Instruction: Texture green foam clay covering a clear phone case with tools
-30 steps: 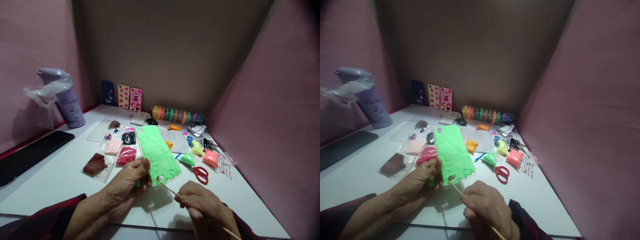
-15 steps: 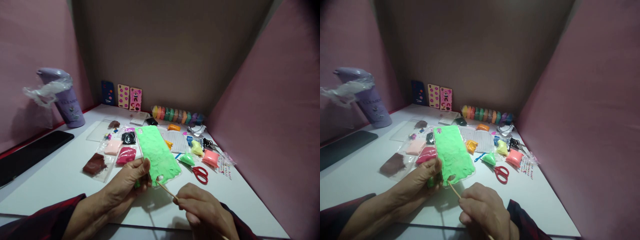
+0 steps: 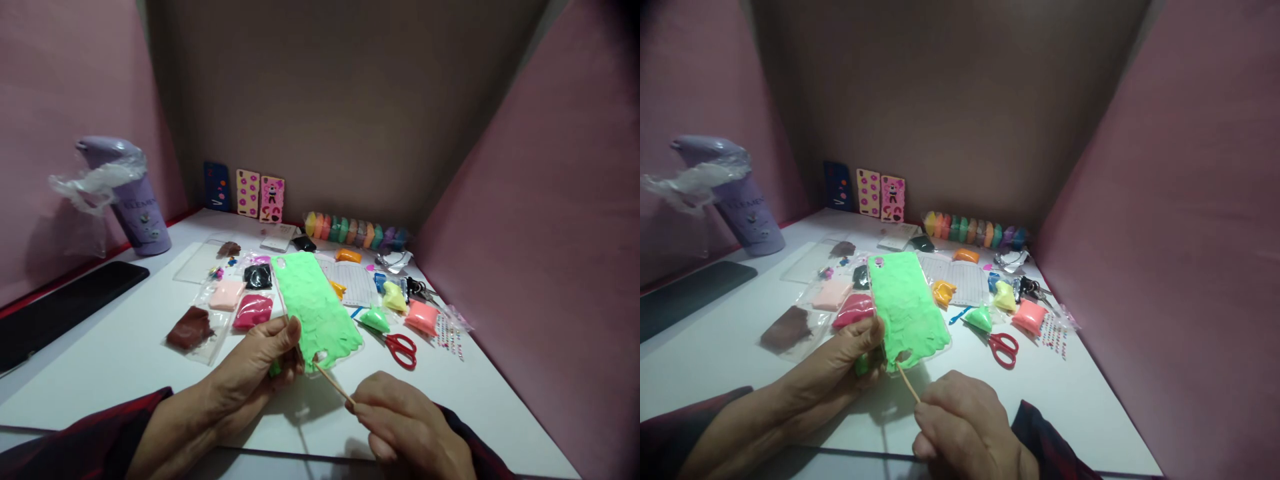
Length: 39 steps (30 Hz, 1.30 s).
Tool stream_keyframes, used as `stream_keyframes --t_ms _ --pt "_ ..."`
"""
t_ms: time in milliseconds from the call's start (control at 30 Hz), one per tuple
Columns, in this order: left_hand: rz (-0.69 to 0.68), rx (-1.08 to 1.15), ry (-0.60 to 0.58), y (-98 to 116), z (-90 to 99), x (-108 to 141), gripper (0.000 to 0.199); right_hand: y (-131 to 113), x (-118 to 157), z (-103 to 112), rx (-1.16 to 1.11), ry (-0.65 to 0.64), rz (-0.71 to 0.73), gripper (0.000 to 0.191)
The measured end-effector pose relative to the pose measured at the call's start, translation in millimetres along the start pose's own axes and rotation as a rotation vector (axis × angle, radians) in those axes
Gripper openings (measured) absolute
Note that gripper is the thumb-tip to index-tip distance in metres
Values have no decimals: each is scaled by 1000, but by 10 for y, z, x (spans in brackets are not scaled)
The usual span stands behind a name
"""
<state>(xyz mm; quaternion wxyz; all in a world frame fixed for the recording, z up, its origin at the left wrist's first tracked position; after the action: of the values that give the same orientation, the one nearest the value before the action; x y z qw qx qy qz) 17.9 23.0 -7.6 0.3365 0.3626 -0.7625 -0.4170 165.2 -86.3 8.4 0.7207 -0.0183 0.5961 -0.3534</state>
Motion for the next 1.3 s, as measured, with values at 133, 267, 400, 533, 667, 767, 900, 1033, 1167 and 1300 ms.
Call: stream_keyframes --t_ms 133,267,400,533,667,767,900,1033,1167,1300 --pt "17 -17 0 14 -3 10 32 -13 20 -43 16 37 12 16" --pt "46 -49 -3 22 -5 32 31 14 3 -25 30 48 11 15" --pt "83 -79 -16 10 -9 39 28 10 -12 -27 24 43 47 17" --pt "92 -85 -23 5 -4 26 37 13 -13 -34 23 31 21 18" --pt "81 -76 -22 22 -8 16 44 38 -25 -16 16 29 80 16" --pt "76 -75 -22 35 -19 18 44 43 -40 -6 38 11 109 18" --pt "67 -76 -22 47 -31 22 43 16 -44 -5 54 0 68 20" --pt "61 -77 -19 51 -35 25 43 4 -33 0 59 14 63 22" --pt "56 -80 -21 50 -34 25 44 12 -69 21 48 -10 89 21" --pt "51 -80 -10 34 -27 28 43 -10 -132 38 14 -47 110 21"
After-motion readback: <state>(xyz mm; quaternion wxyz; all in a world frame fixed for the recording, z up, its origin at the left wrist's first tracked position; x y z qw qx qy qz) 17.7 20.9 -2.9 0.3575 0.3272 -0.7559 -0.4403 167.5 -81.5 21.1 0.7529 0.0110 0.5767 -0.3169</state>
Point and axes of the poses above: each hand's wrist, its own x-axis away from the middle knuckle, its own z-axis out of the back of the hand, y = z × x, the point moved 3 cm from there along -x, towards the middle knuckle, and after that the axes turned 11 degrees about -x, right-handed, at the moved point
